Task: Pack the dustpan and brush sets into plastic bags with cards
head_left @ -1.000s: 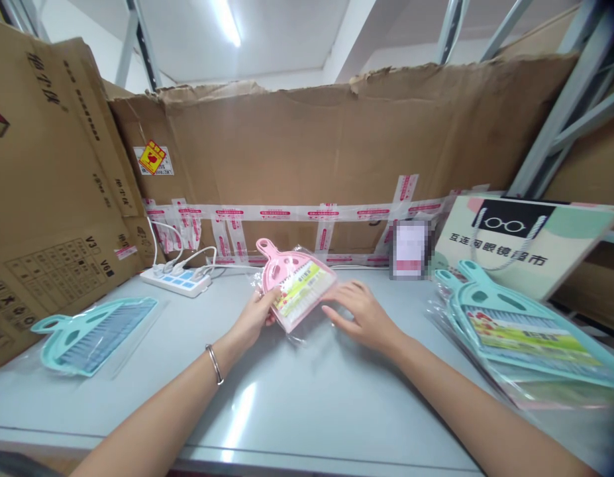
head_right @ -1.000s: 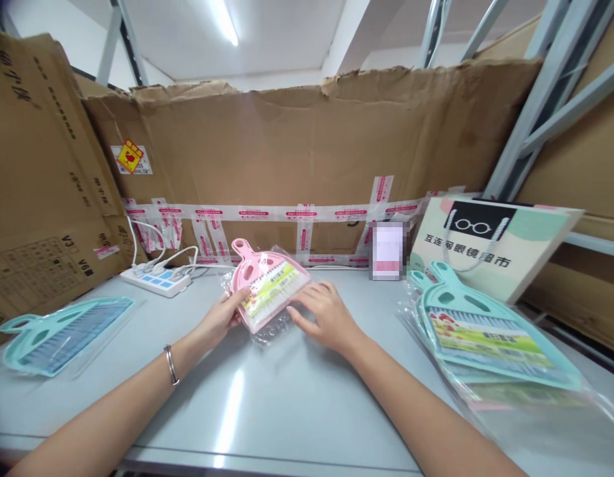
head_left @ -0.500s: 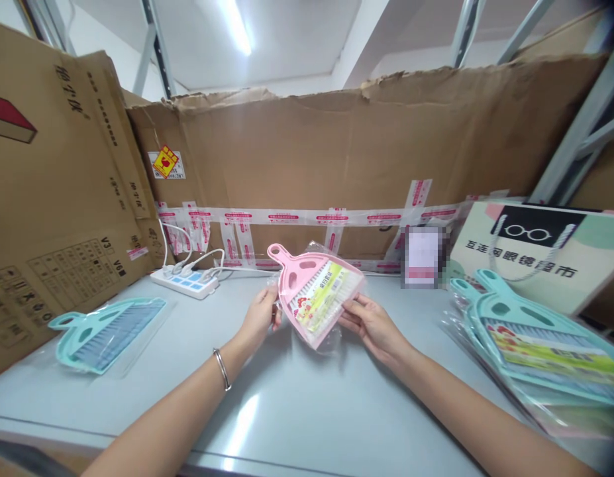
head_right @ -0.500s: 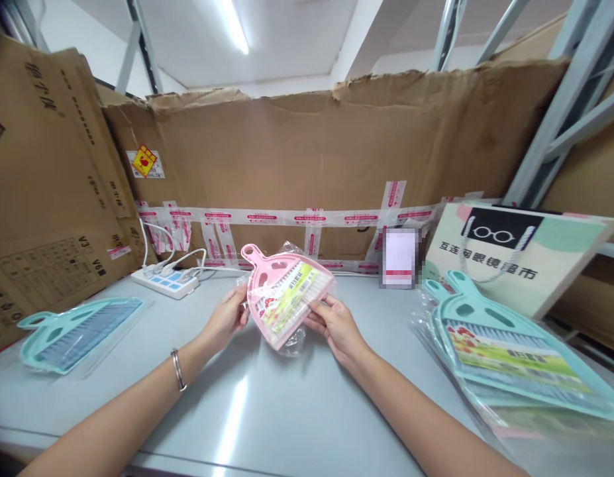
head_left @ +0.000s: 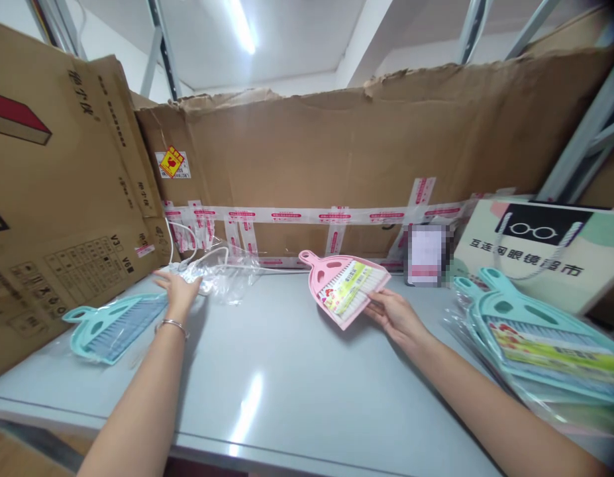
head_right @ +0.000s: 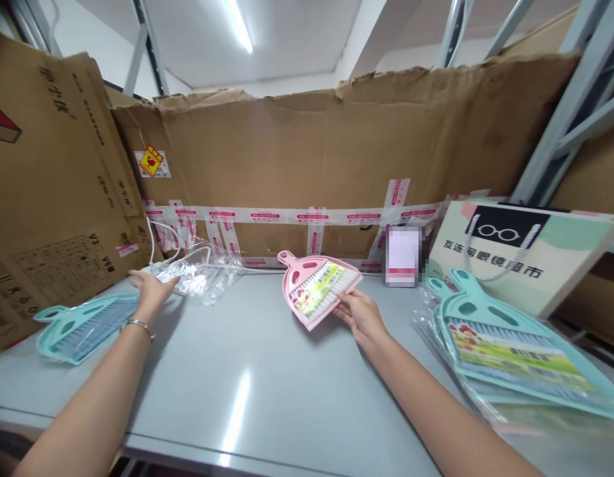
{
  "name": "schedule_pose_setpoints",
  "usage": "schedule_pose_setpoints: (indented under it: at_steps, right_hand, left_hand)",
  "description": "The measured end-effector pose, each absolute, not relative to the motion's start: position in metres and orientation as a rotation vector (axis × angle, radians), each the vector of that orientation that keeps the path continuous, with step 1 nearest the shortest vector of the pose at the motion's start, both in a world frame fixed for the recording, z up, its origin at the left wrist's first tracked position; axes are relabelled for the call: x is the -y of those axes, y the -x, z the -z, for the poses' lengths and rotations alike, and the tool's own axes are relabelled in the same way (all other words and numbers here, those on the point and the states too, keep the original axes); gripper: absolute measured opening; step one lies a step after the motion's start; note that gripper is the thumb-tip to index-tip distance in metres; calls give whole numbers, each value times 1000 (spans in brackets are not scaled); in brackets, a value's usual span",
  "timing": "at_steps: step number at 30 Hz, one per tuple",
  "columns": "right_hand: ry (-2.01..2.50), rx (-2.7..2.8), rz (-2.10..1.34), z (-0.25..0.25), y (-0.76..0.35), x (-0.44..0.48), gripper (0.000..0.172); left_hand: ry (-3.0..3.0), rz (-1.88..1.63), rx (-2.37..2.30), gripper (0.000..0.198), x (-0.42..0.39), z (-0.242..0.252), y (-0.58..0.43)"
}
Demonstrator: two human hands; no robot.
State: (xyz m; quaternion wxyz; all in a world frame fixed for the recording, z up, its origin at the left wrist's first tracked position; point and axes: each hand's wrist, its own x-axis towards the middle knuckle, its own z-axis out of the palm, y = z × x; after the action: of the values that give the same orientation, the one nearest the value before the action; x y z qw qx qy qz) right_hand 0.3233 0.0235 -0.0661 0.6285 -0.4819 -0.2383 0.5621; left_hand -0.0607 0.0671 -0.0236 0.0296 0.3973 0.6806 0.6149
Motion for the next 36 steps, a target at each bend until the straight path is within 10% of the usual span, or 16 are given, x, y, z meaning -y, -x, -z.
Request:
schedule_pose_setpoints:
  at_steps: [5,9,15,26,30,36]
  right_hand:
    - [1024,559,-1411,69,-325,-28,24]
    - [1006,656,-1583,76,-310,-26,21]
    - [1028,640,-1649,80,-295,-26,11]
    - [1358,881,-815,76,-326,-42,70]
    - [1179,1663,-216,57,-295,-23,46]
    - [978,1976,-332,29,-265,-14,16]
  left_hand:
    - [-1685,-1866,-1806,75,-46,14,-6]
    - [-1314,-1048,-876,47,-38,25,-68]
    - [-981,-1067,-701,51,-39,50,-85]
    - [-1158,-1308,-771,41,-37,45,-80]
    - [-1305,-1259,-791,41,-24,41,-88]
    - [-1708,-1420,-786,33,-10,23,-88]
